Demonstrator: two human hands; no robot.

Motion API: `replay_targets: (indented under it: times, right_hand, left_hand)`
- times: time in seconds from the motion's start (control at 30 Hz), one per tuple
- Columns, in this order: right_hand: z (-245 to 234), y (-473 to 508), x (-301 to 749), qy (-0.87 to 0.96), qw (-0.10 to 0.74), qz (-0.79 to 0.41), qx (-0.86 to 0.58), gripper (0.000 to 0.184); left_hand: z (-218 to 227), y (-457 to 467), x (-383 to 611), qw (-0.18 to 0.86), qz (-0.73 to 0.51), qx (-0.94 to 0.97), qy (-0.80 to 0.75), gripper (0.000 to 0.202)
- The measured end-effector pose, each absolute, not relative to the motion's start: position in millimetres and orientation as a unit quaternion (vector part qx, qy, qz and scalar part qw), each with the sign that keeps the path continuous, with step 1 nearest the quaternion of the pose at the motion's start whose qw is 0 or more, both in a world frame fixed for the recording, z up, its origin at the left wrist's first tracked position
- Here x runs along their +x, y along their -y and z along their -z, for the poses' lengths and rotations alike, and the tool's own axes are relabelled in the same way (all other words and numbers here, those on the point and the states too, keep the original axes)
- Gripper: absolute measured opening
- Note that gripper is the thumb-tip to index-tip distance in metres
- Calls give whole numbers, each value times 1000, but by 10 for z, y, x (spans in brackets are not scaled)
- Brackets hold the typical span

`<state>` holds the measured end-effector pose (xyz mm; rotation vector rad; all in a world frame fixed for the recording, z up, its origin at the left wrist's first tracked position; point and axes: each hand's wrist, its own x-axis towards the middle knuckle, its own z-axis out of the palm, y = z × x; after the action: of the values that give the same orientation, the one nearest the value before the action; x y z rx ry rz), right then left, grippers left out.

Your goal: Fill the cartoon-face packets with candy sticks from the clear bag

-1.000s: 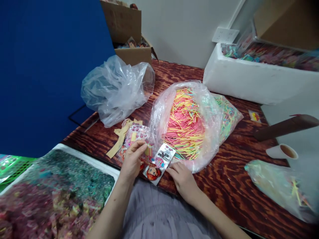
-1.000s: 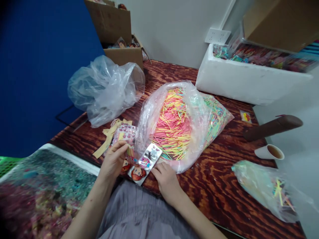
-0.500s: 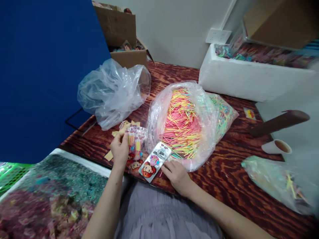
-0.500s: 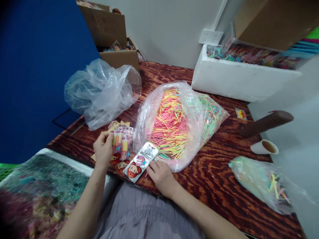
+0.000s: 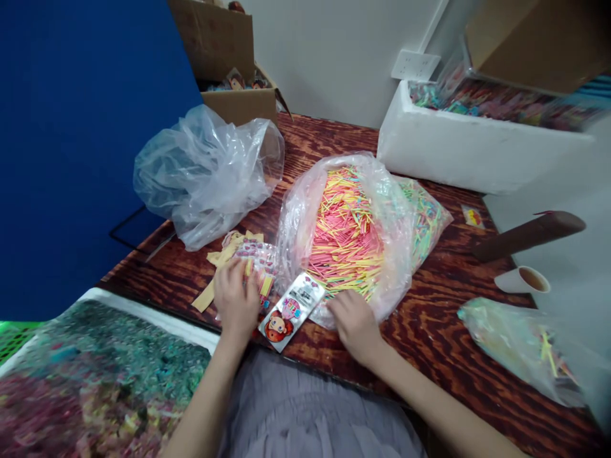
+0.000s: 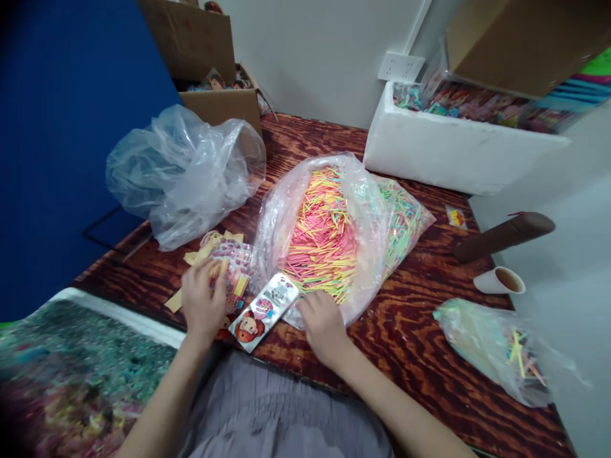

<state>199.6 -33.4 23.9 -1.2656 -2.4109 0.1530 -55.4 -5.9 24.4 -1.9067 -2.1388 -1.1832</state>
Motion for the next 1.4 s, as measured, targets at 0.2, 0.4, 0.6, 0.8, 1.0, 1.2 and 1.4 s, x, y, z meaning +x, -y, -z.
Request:
replay_targets:
  times: [0.2,0.4,0.6,0.8,1.0,1.2,1.4]
  right_hand:
    - [-127,44,2196,808,133,-169,-548,7]
    - [-257,27,2078,844,23,-86,-528,17]
    - [-331,-27,2006,852,-33,-29,-522,24]
    - [-237,-60,1958,848,-16,1,-530,16]
    - [-150,-120,1841,841,-5,50,-539,17]
    - [-110,-111,2025,834,44,14,-549,13]
    - [-209,-365,2333,727,161,-246,-620,10]
  left_hand:
    - [-40,435,45,-102,253,-793,545,52]
    - [132,370,65,-103,243,-779,569,54]
    - [121,352,81,-105,260,-769,574,55]
    - [123,350,72,-112,260,-767,576,54]
    - [121,348,67,-112,266,-765,576,55]
    - [118,350,73,-103,265,-765,579,52]
    - [125,348,68,-94,254,-769,578,51]
